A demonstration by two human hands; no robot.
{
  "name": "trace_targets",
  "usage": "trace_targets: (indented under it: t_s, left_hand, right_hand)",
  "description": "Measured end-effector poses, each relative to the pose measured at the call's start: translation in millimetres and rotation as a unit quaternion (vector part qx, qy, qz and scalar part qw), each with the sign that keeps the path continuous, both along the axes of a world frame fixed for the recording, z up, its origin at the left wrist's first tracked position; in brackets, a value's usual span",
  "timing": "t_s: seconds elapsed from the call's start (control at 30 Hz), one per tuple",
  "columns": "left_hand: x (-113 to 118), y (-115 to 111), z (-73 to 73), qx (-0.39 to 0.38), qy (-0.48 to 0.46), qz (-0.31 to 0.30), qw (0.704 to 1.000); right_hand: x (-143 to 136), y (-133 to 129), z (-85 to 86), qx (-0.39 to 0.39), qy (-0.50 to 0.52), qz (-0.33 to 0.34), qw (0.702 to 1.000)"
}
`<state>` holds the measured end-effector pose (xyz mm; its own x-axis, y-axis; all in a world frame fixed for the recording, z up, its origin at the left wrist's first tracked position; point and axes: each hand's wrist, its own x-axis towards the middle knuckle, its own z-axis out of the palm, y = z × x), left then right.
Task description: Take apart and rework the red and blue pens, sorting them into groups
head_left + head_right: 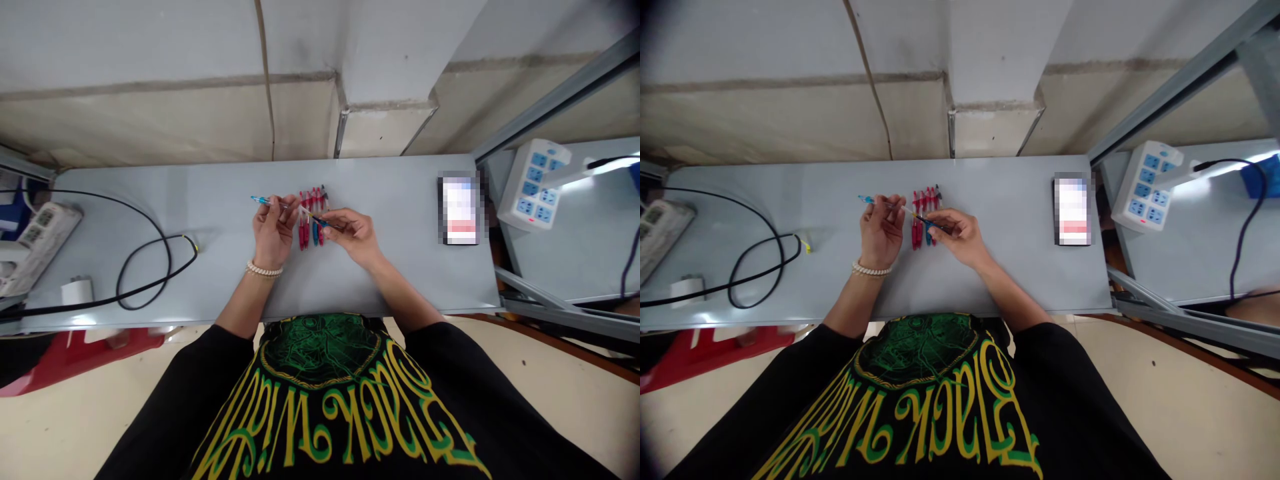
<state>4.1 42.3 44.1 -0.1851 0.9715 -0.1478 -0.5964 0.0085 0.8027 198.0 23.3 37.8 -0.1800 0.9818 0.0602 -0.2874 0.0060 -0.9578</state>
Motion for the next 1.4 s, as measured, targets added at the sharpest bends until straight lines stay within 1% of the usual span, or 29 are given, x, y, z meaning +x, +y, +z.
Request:
trace_targets:
  t_s: [0.13, 0.23, 0.3, 0.4, 0.5, 0.67, 0.77, 0.83, 0.9, 0.93, 1.0, 1.07, 1.13, 1.23, 1.3, 1.4]
  left_hand:
    - [-3, 0, 0.5, -0.016, -0.05, -0.035, 0.998]
    - [-2, 0, 3.5, 0.002, -0.067, -0.062, 0.996]
    - [-1, -1, 5.3, 0.02, -0.077, -0.074, 0.994]
    - [0, -1, 6.1, 0.028, -0.066, -0.075, 0.995]
    - [0, -2, 5.7, 0.02, -0.048, -0.07, 0.996]
    - [3, -3, 8.4, -0.01, -0.036, -0.047, 0.998]
    - [4, -3, 10.3, -0.014, -0.037, -0.051, 0.998]
    - [4, -3, 10.5, -0.013, -0.04, -0.058, 0.997]
    - [4, -3, 9.9, -0.009, -0.042, -0.061, 0.997]
    - [4, -3, 9.4, -0.007, -0.04, -0.061, 0.997]
    - [3, -3, 8.6, -0.004, -0.036, -0.059, 0.998]
    - [3, -2, 8.1, -0.005, -0.037, -0.058, 0.998]
    - [3, -2, 7.8, -0.005, -0.048, -0.061, 0.997]
    - [3, -2, 7.3, 0.004, -0.064, -0.068, 0.996]
    - [3, -2, 6.5, 0.006, -0.066, -0.072, 0.995]
    - [4, -2, 5.3, 0.003, -0.062, -0.078, 0.995]
  right_hand:
    - [0, 1, 0.4, -0.007, -0.004, -0.059, 0.998]
    - [0, 1, 1.7, -0.039, 0.007, -0.073, 0.997]
    - [0, 0, 2.8, -0.057, 0.027, -0.068, 0.996]
    - [0, 0, 3.3, -0.071, 0.058, -0.051, 0.994]
    - [2, 1, 0.5, -0.076, 0.072, -0.032, 0.994]
    - [4, 4, -6.6, -0.077, 0.102, -0.022, 0.991]
    - [3, 4, -7.8, -0.089, 0.112, -0.008, 0.99]
    - [1, 2, -7.1, -0.08, 0.106, -0.007, 0.991]
    - [0, 1, -5.2, -0.046, 0.09, -0.017, 0.995]
    - [-1, -1, -3.8, -0.018, 0.076, -0.022, 0.997]
    - [-2, -3, -0.6, 0.056, 0.037, -0.029, 0.997]
    - [-3, -6, 2.2, 0.137, -0.018, -0.044, 0.989]
    - [-4, -9, 3.1, 0.217, -0.088, -0.08, 0.969]
    - [-5, -10, 0.0, 0.312, -0.193, -0.132, 0.921]
    - [-5, -10, -3.2, 0.344, -0.235, -0.15, 0.897]
    - [-5, -10, -5.1, 0.362, -0.259, -0.163, 0.88]
